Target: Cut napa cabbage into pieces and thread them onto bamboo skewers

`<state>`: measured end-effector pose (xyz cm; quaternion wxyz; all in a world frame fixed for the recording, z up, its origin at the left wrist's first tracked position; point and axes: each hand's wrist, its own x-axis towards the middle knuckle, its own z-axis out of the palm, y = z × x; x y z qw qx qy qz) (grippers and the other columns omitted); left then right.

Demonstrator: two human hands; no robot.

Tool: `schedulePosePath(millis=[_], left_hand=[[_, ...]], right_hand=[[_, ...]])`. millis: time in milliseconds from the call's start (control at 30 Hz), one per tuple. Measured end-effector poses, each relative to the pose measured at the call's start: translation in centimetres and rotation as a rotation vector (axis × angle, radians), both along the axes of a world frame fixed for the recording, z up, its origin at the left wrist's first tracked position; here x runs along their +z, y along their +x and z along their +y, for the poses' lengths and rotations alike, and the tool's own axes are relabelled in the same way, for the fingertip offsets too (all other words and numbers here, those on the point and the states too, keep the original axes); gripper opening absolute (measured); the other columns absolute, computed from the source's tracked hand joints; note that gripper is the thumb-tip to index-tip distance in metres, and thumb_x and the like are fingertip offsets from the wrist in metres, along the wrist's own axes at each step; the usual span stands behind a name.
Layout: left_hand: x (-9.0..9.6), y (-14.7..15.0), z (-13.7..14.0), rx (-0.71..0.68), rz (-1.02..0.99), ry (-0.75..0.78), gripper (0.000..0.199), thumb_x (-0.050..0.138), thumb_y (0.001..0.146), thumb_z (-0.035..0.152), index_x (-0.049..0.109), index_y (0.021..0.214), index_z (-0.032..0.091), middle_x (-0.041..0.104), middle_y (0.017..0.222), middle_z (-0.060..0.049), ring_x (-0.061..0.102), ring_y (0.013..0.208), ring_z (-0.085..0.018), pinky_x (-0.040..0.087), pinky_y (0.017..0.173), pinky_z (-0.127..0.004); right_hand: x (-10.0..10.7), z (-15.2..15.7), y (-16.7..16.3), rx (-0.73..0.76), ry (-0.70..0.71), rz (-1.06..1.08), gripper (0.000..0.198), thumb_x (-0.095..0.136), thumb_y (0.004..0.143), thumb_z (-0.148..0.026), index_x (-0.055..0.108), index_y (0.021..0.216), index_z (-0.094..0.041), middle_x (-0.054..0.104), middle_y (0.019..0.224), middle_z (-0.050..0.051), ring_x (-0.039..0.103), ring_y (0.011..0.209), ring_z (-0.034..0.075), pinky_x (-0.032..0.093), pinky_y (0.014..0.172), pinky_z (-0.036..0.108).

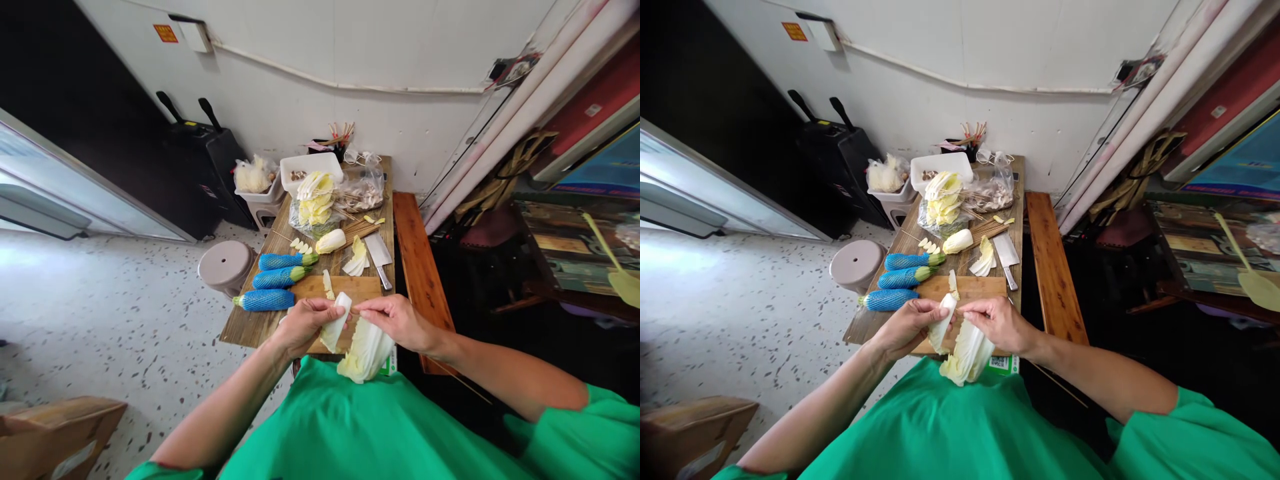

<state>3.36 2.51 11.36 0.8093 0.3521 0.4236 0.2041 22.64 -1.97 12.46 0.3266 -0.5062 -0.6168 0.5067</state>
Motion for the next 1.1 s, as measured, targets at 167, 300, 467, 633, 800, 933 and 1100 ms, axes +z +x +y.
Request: schedulePosePath(millis=[167,300,467,633,800,933,1100], left_hand=[[0.7,0.4,-0.1,-0.058,-0.028,0.002,0.026,0.076,0.059,0.034,0.07,0.064,0.009,0.067,0.063,-0.008,0.057,0.056,-0.014,0.041,0.056,-0.025],[0.5,0.5,-0.2,-0.05,-0.08,-0.009,0.024,0.075,0.062,0.031,0.07,0.07,0.009,0.067,0.065,-0.006,0.056,0.057,-0.011,0.041,0.059,-0.023],[0.1,0.5,-0.4,-0.038,-0.113,-0.023,0.022,0.072,0.067,0.031,0.07,0.071,0.01,0.065,0.065,-0.004,0.055,0.057,-0.009,0.039,0.058,-0.02],[0.2,0.7,-0.6,-0.076,-0.051,-0.024,0.026,0.074,0.063,0.033,0.07,0.069,0.008,0.066,0.062,-0.006,0.055,0.054,-0.011,0.041,0.055,-0.023],[0.6,0.8,-0.6,-0.07,-0.08,-0.033,0.026,0.074,0.063,0.034,0.069,0.068,0.009,0.064,0.06,-0.005,0.055,0.051,-0.011,0.041,0.054,-0.023],[0.6,0.5,-0.1,0.052,-0.079,-0.005,0.024,0.074,0.064,0.033,0.07,0.071,0.01,0.065,0.062,-0.004,0.055,0.056,-0.01,0.042,0.058,-0.021],[0.5,-0.1,0.4,0.098,-0.066,0.022,0.025,0.074,0.064,0.03,0.072,0.08,0.011,0.068,0.071,-0.006,0.06,0.067,-0.015,0.045,0.069,-0.026]], right_hand=[[0.7,-0.1,-0.1,0.04,0.001,0.0,0.027,0.05,0.084,-0.03,0.071,0.089,-0.014,0.07,0.077,0.003,0.061,0.067,0.014,0.046,0.058,0.021],[0.8,0.0,0.0,0.015,-0.019,0.011,0.026,0.051,0.084,-0.03,0.07,0.084,-0.012,0.068,0.072,0.003,0.059,0.063,0.012,0.043,0.056,0.02],[0.8,0.1,0.4,0.039,-0.056,0.033,0.026,0.052,0.083,-0.033,0.069,0.082,-0.014,0.068,0.073,0.003,0.059,0.063,0.012,0.043,0.055,0.02],[0.5,0.1,0.3,0.055,-0.089,0.06,0.024,0.054,0.082,-0.032,0.065,0.077,-0.013,0.067,0.07,0.002,0.058,0.06,0.011,0.043,0.054,0.019],[0.1,0.2,0.6,0.051,-0.226,0.182,0.028,0.057,0.08,-0.04,0.058,0.089,-0.013,0.065,0.073,0.002,0.057,0.057,0.009,0.042,0.048,0.018],[0.1,0.2,2.4,0.068,-0.375,0.14,0.051,0.06,0.076,-0.048,0.046,0.115,-0.019,0.061,0.081,0.001,0.043,0.037,0.003,0.031,0.033,0.017],[0.1,-0.2,3.9,0.092,-0.148,-0.055,0.034,0.052,0.083,-0.04,0.054,0.059,-0.014,0.05,0.057,-0.002,0.041,0.049,0.006,0.031,0.046,0.02]])
